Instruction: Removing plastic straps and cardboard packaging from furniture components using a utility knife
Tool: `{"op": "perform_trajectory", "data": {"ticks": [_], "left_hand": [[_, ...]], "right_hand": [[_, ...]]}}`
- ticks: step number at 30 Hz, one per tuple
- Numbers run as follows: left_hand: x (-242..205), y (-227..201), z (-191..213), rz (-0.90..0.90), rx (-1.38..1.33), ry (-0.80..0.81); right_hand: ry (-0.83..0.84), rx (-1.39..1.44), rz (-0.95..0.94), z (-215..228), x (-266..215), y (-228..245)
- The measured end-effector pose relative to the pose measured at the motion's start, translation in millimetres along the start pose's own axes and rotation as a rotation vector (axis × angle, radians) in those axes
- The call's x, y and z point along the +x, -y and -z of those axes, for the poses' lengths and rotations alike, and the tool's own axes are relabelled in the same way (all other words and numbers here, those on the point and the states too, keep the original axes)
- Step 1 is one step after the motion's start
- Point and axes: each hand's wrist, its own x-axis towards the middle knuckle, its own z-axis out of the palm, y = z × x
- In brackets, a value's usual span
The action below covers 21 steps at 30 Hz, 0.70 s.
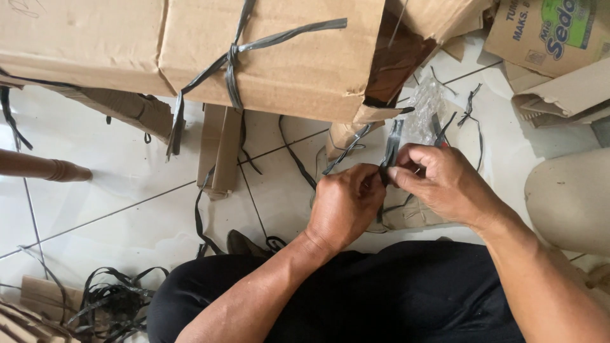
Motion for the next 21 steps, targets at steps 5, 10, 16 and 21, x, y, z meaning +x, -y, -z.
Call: {"op": "perform_trajectory", "data": {"ticks": [5,10,16,21], "left_hand": [[7.2,-7.3,14.0,0.343,-0.527,0.210],[9.4,4.3,1.7,0.420,-0.794,0.248],[9.7,3.4,2.2,0.366,-0.897,0.263],[8.9,10.3,-0.2,0.364,-0.793,0.239]], "right_hand": [[0.009,0.106,-0.043,0.4,1.8,-0.7],[0.037,0.218,-0.045,2.0,1.3,-7.5],[0.030,0.204,-0.040,5.1,5.1,-17.8],[0.015,0.147,-0.017,4.2,0.4,-1.6]]}}
